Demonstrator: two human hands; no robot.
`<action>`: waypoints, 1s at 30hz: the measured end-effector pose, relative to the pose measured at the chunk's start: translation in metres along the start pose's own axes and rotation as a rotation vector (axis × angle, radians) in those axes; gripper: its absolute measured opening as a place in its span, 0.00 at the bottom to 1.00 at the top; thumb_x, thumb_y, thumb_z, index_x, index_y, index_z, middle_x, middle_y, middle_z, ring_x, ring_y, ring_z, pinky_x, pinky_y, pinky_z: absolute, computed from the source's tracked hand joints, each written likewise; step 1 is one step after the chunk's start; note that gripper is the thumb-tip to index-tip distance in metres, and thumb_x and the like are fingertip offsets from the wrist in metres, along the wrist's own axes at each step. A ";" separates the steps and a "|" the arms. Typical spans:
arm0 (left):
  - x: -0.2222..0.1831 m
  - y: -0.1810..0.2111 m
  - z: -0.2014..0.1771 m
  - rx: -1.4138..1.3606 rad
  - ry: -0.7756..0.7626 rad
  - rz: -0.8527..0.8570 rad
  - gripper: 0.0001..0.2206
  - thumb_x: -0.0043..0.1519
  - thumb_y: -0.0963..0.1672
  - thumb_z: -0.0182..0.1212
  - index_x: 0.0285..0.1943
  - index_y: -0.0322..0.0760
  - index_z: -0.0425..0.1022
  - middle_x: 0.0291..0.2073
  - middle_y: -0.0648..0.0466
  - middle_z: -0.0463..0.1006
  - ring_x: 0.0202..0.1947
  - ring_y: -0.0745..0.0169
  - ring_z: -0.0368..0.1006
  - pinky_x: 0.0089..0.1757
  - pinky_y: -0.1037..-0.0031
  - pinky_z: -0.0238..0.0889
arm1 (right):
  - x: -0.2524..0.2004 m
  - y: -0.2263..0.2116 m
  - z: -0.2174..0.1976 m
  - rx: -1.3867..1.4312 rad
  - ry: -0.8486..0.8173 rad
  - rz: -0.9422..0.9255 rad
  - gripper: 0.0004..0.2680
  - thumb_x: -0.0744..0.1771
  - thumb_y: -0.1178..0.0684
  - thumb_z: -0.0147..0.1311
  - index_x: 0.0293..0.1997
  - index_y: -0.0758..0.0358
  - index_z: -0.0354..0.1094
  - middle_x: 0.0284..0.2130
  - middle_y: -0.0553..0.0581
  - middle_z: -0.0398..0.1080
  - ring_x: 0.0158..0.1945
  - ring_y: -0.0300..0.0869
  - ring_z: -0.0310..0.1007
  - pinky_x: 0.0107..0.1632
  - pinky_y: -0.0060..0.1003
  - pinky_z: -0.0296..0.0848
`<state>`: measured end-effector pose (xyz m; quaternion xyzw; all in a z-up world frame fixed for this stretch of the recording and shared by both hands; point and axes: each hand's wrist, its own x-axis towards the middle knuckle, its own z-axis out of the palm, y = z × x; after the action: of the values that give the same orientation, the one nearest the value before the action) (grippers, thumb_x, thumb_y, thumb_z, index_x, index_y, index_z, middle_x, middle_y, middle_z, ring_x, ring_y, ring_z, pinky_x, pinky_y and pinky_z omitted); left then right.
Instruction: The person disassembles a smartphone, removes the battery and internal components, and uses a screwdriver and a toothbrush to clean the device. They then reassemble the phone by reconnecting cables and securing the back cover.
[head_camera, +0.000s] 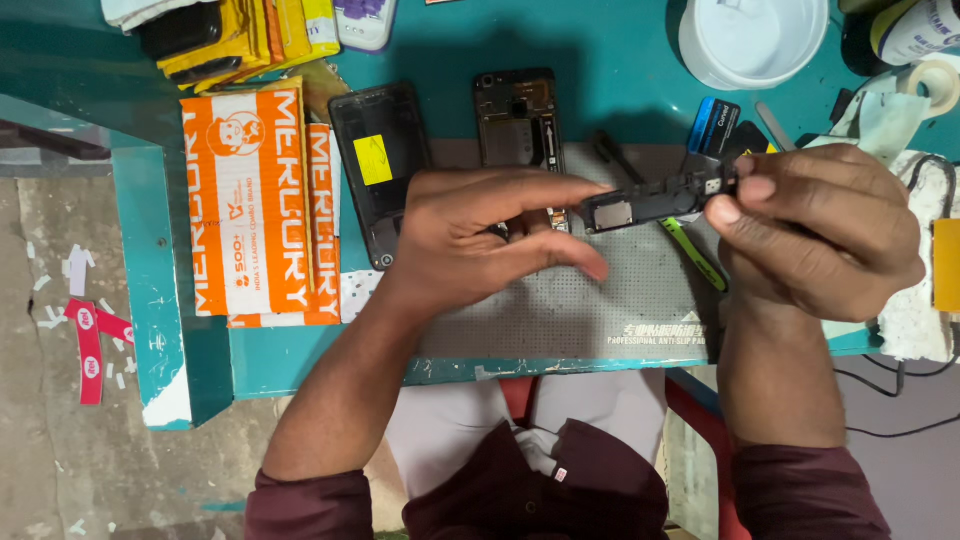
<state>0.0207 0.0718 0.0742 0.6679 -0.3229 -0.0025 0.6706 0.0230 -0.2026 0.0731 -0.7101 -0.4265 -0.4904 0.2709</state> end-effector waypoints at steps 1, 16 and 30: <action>-0.001 0.001 0.000 -0.027 0.001 -0.017 0.15 0.63 0.39 0.74 0.58 0.34 0.79 0.39 0.54 0.86 0.33 0.76 0.81 0.33 0.86 0.74 | -0.001 -0.002 0.000 -0.011 0.006 0.005 0.06 0.57 0.65 0.70 0.29 0.68 0.76 0.27 0.60 0.67 0.28 0.49 0.74 0.30 0.37 0.77; -0.002 0.003 0.003 -0.151 0.022 0.012 0.10 0.66 0.36 0.71 0.54 0.33 0.81 0.42 0.49 0.84 0.31 0.74 0.80 0.31 0.86 0.75 | -0.002 -0.011 0.006 -0.034 -0.015 0.083 0.10 0.61 0.66 0.74 0.33 0.65 0.72 0.32 0.58 0.66 0.29 0.45 0.76 0.32 0.36 0.82; -0.001 0.002 -0.002 -0.198 -0.001 0.098 0.13 0.66 0.33 0.68 0.56 0.34 0.79 0.47 0.48 0.82 0.44 0.66 0.83 0.42 0.80 0.81 | -0.006 -0.007 0.007 -0.043 -0.029 0.057 0.10 0.61 0.64 0.73 0.31 0.68 0.70 0.32 0.62 0.70 0.30 0.49 0.80 0.31 0.38 0.83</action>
<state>0.0196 0.0744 0.0757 0.5816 -0.3538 -0.0022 0.7325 0.0191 -0.1952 0.0646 -0.7345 -0.3994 -0.4814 0.2632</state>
